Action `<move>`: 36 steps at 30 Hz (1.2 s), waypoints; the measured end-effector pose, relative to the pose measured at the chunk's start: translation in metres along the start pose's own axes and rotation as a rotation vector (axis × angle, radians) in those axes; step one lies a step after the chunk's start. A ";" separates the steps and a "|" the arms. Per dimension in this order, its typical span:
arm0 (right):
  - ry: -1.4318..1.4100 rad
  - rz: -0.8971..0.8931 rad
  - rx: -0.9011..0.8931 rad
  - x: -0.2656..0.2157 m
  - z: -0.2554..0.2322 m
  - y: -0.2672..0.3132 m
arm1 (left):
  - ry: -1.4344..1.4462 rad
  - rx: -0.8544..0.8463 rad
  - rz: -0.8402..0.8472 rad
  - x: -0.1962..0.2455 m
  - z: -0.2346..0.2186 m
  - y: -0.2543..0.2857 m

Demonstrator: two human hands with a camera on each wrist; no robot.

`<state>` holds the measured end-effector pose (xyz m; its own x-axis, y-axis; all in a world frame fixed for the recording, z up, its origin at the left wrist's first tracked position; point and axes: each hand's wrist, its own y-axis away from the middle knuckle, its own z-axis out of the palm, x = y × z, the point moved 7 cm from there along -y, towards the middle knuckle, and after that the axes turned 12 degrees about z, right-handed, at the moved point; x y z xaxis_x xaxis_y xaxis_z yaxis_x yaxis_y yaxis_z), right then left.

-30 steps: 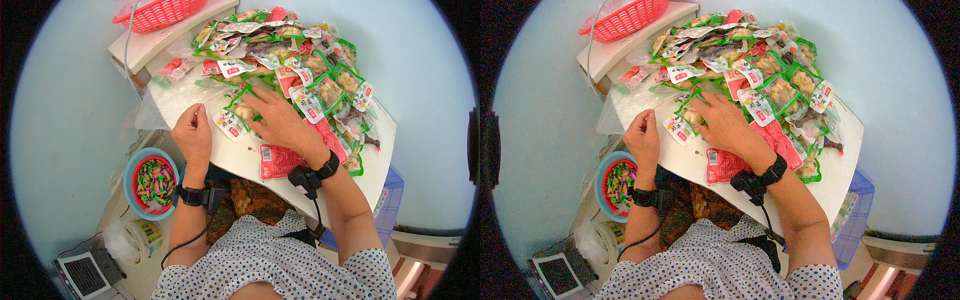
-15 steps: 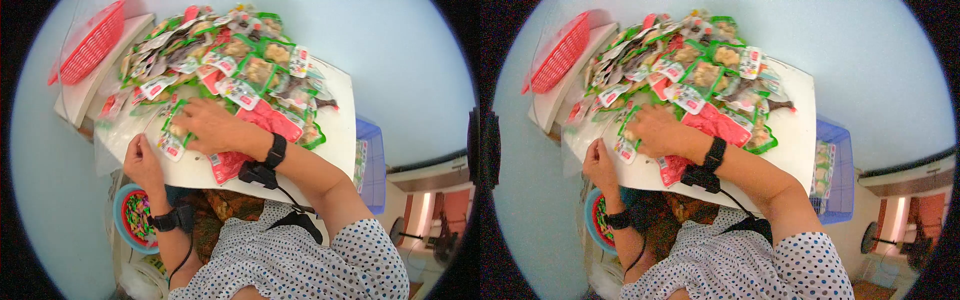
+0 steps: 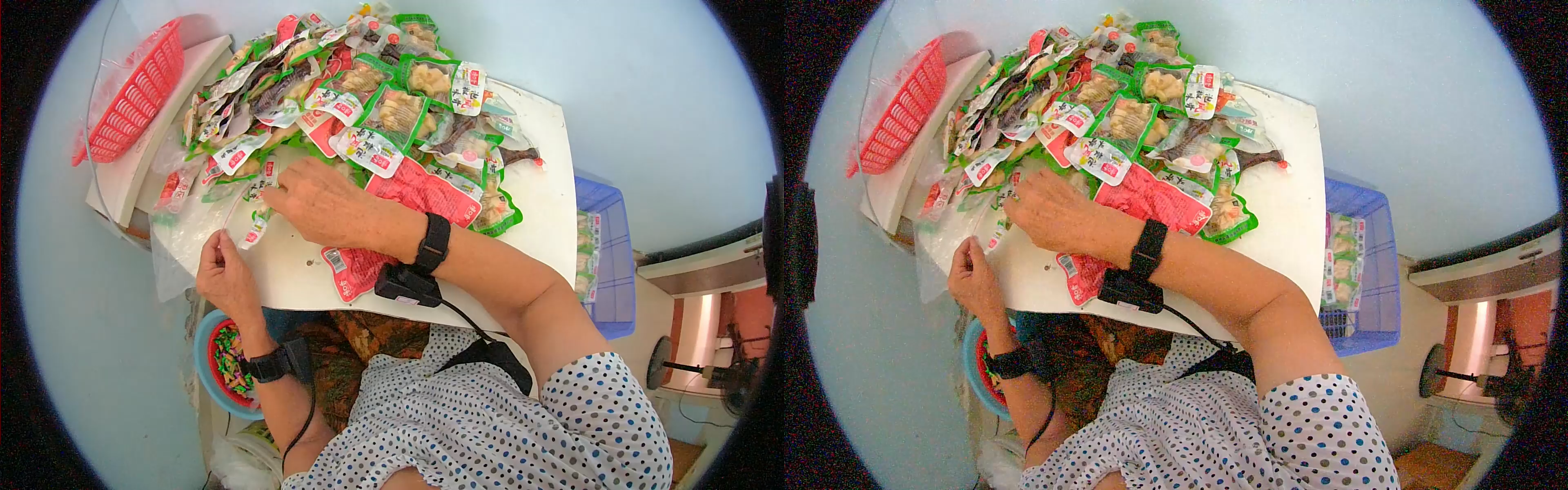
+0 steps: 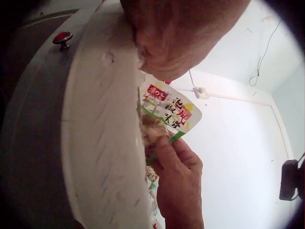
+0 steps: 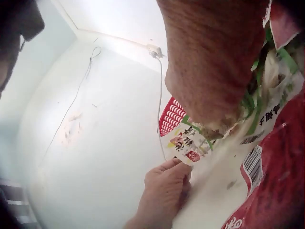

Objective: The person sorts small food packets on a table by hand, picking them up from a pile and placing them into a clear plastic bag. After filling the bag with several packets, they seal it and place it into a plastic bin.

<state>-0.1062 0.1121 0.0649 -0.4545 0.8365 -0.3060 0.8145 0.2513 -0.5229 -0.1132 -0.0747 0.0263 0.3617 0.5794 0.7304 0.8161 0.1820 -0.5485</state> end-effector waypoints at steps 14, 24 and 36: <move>-0.181 0.468 -0.046 0.034 -0.014 -0.011 | -0.027 0.023 0.065 0.000 0.000 -0.001; -0.019 0.471 -0.033 0.043 -0.009 -0.004 | -0.047 0.015 0.093 0.002 0.002 0.000; 0.035 0.399 -0.001 0.040 -0.018 -0.004 | -0.112 0.024 0.111 0.008 0.000 0.000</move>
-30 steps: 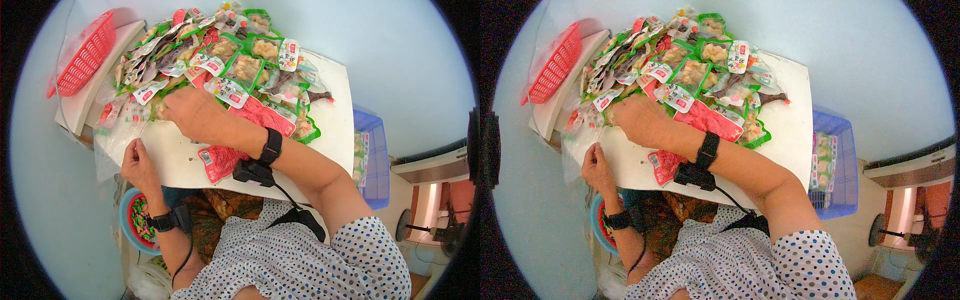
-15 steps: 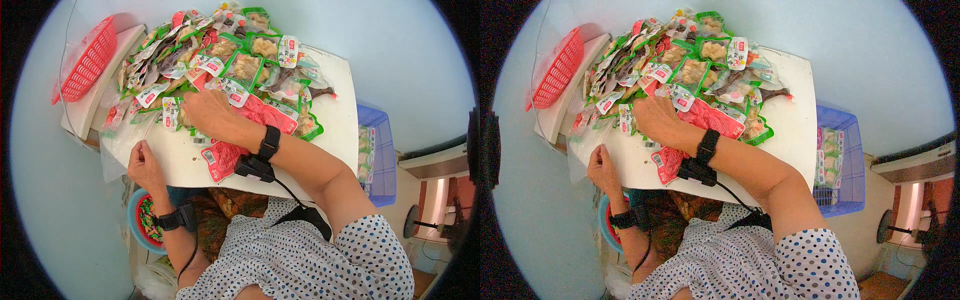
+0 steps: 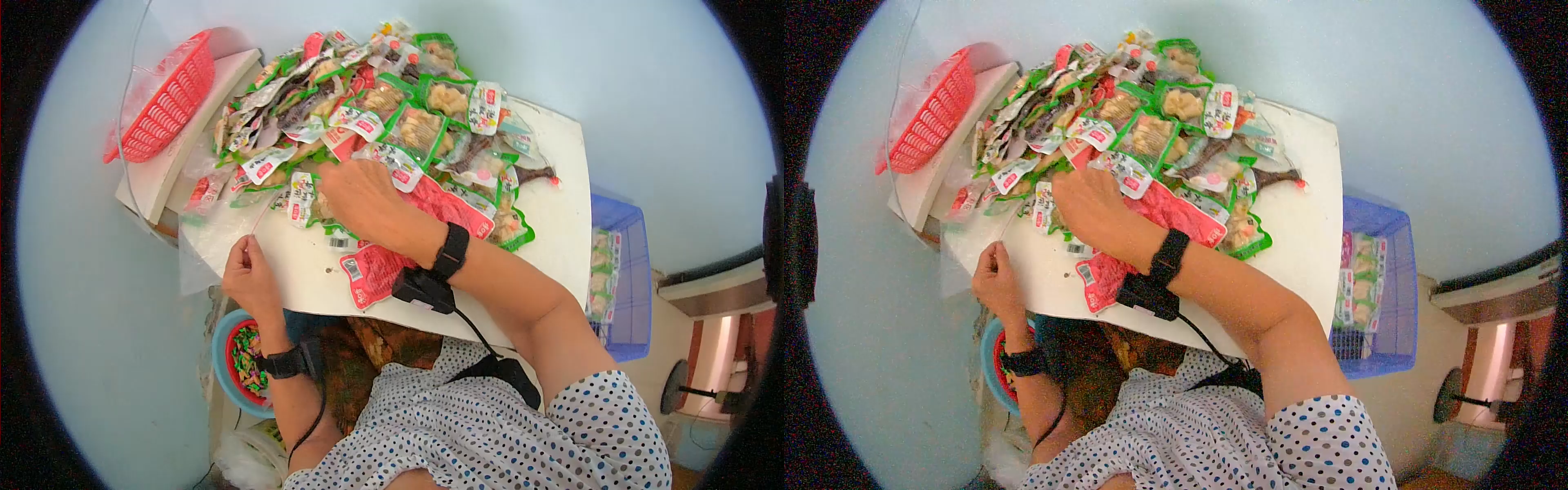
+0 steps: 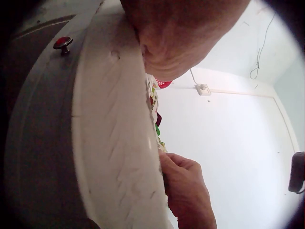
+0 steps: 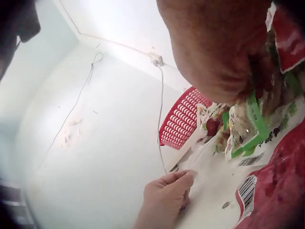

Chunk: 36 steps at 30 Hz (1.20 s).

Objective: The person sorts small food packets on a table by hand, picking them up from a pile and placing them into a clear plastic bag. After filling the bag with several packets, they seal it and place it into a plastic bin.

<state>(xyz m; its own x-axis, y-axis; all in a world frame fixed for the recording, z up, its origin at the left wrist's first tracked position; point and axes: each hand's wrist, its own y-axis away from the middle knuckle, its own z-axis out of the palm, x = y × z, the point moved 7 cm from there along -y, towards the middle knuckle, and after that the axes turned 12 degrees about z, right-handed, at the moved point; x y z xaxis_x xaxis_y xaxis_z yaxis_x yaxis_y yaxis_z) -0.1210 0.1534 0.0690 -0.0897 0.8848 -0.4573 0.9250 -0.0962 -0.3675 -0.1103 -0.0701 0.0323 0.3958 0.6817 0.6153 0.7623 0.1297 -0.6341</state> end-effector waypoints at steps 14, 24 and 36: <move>0.104 -0.009 0.103 0.003 -0.012 -0.008 | 0.048 0.030 -0.006 -0.010 0.001 0.002; 0.070 0.041 0.143 0.007 -0.026 -0.011 | 0.066 0.060 -0.015 -0.005 -0.002 0.003; -0.245 0.131 0.249 0.059 -0.103 -0.021 | 0.048 0.030 0.043 -0.009 0.000 0.002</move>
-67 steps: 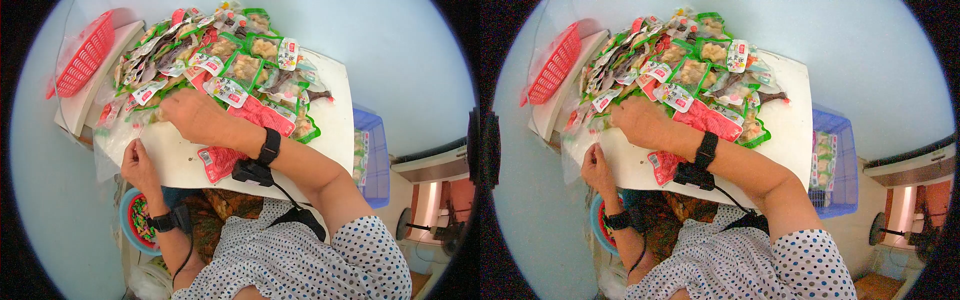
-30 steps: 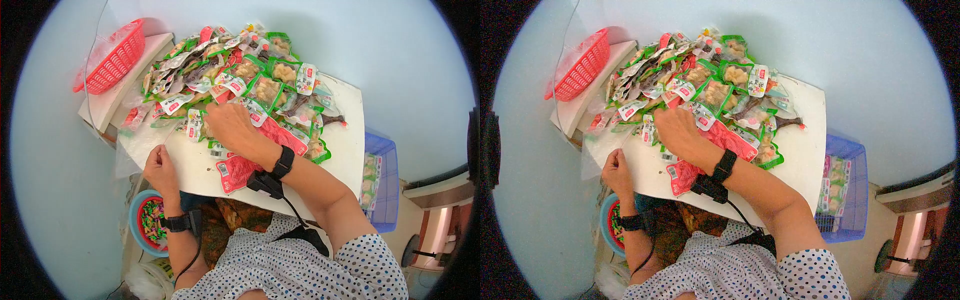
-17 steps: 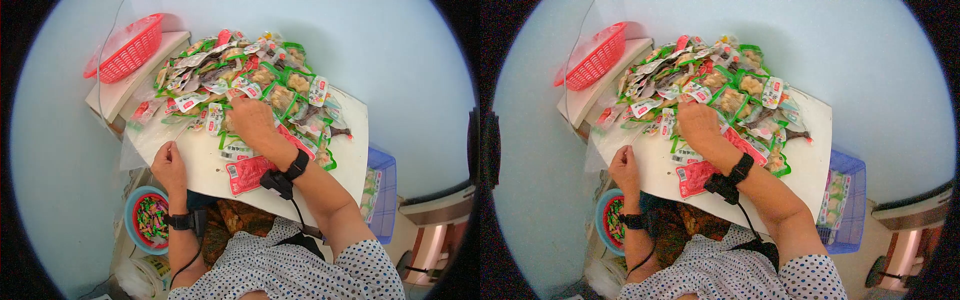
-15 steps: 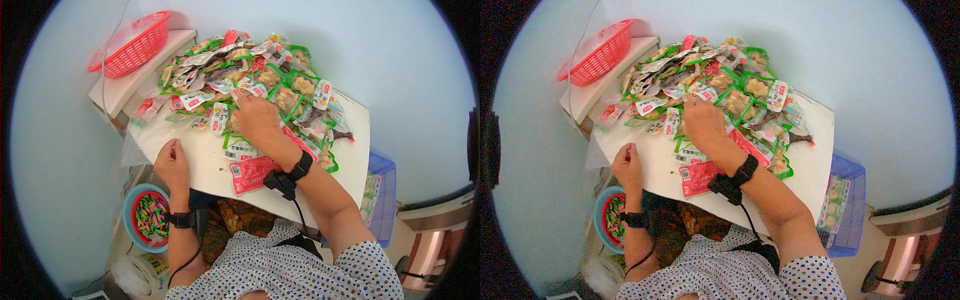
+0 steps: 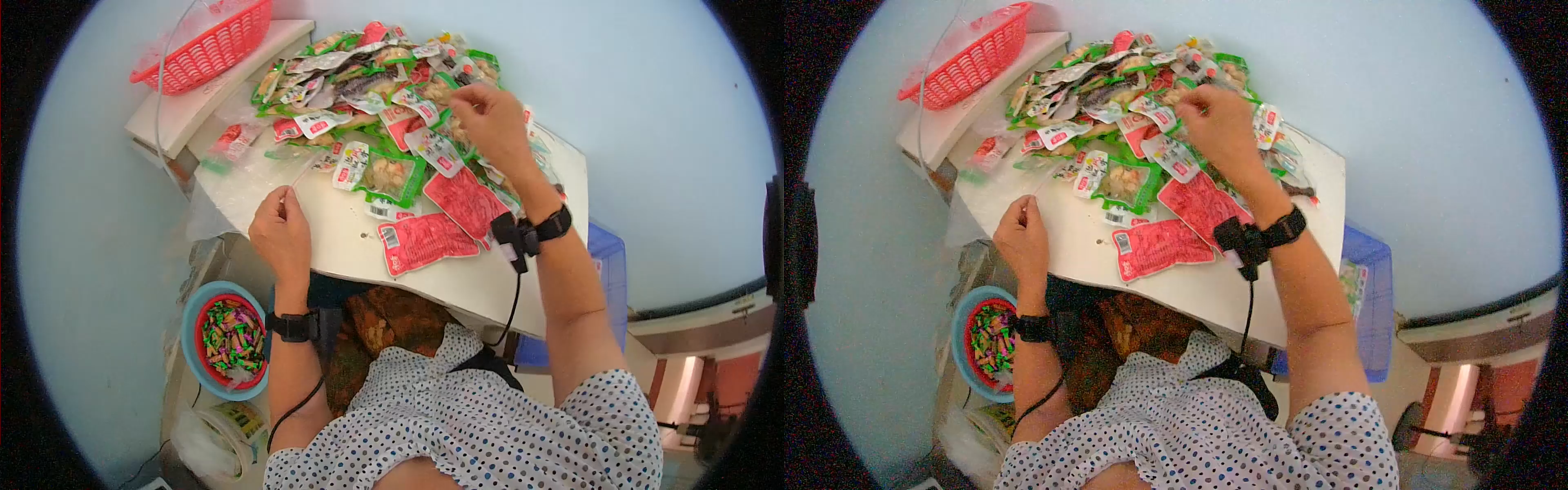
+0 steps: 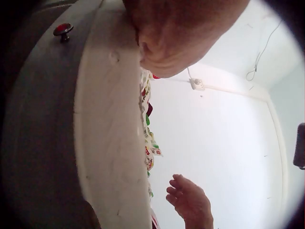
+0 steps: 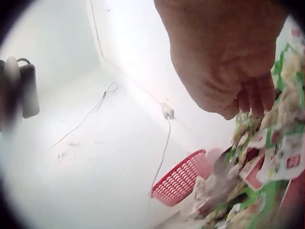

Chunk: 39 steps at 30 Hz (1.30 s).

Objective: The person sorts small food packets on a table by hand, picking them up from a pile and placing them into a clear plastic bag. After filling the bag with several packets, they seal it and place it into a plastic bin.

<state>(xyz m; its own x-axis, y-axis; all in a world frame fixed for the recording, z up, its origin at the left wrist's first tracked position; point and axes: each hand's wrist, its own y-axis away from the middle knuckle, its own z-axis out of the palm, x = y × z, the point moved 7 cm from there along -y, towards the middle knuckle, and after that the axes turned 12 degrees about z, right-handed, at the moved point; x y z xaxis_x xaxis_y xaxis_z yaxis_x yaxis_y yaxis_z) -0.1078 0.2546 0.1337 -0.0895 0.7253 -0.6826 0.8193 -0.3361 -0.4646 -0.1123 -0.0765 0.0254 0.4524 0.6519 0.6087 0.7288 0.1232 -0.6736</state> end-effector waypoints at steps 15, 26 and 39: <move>-0.411 1.003 -0.140 0.107 -0.082 0.111 | 0.033 -0.041 -0.046 0.001 0.001 0.002; -0.943 1.195 -0.089 0.123 -0.033 0.101 | 0.058 -0.035 -0.038 0.001 0.001 0.003; -0.905 0.940 0.133 0.123 -0.123 0.139 | 0.017 -0.029 0.019 0.004 0.000 0.002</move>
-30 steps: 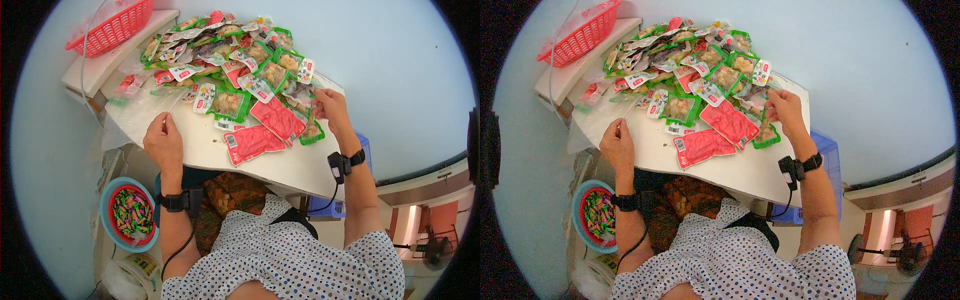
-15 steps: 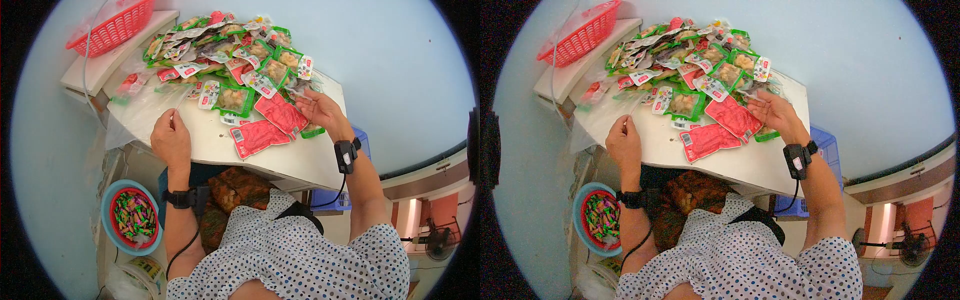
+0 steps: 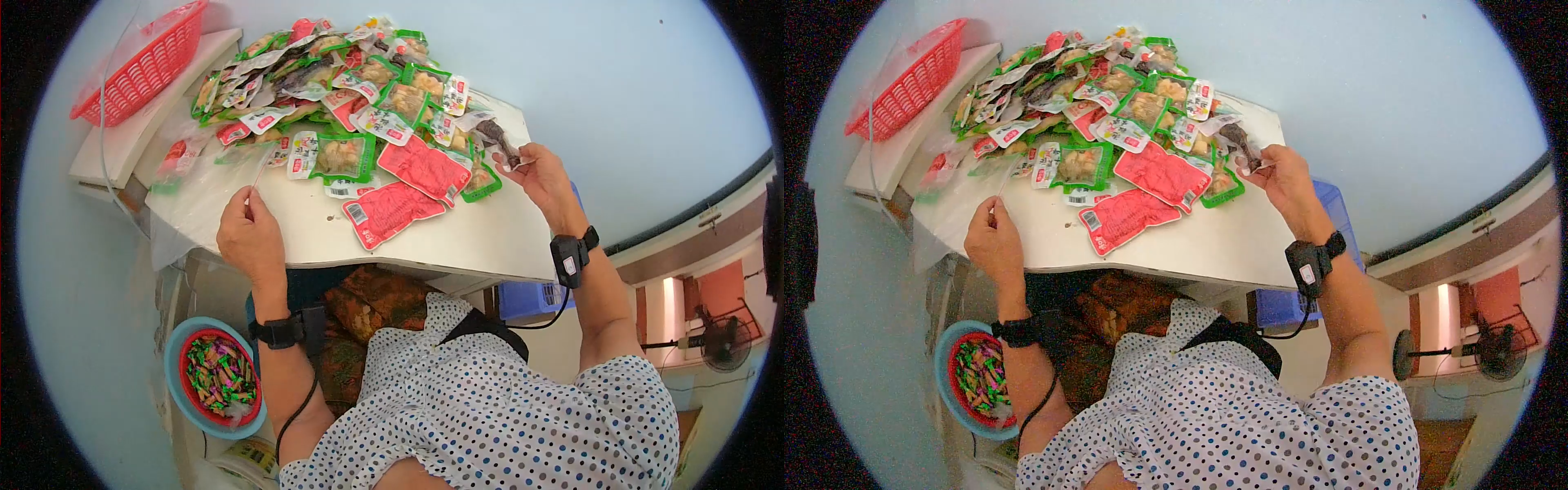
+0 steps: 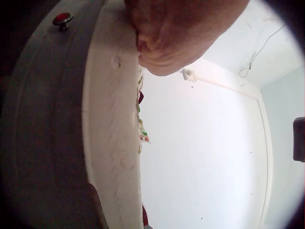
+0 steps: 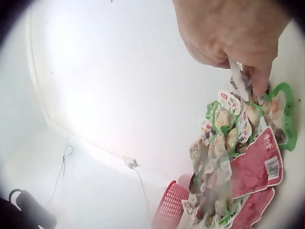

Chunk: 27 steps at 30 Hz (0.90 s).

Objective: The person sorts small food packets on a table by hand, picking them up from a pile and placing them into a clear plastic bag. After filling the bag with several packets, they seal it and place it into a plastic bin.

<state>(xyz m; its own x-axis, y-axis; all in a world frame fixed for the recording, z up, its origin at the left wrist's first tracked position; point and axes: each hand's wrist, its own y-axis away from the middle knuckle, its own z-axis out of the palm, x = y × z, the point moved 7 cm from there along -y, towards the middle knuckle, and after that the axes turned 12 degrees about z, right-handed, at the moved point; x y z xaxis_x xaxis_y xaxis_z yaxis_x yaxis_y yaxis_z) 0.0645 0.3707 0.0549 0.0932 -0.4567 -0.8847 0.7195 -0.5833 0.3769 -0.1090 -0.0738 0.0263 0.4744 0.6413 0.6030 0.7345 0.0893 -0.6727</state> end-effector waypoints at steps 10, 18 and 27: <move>0.096 -0.218 0.055 -0.028 0.007 0.046 | 0.036 -0.026 0.018 0.010 -0.003 0.000; 0.192 -0.049 -0.286 0.012 0.099 0.063 | 0.021 -0.048 0.195 0.055 -0.005 0.011; 0.147 0.116 -0.587 0.049 0.165 0.074 | 0.147 -0.028 0.144 0.085 -0.011 0.013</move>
<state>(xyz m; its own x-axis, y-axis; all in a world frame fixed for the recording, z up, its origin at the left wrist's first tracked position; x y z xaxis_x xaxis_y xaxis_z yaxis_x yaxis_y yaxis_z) 0.0089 0.1948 0.0849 0.2571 -0.3732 -0.8914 0.9540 -0.0491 0.2957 -0.0539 -0.0263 0.0732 0.6401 0.5275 0.5586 0.6657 -0.0177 -0.7460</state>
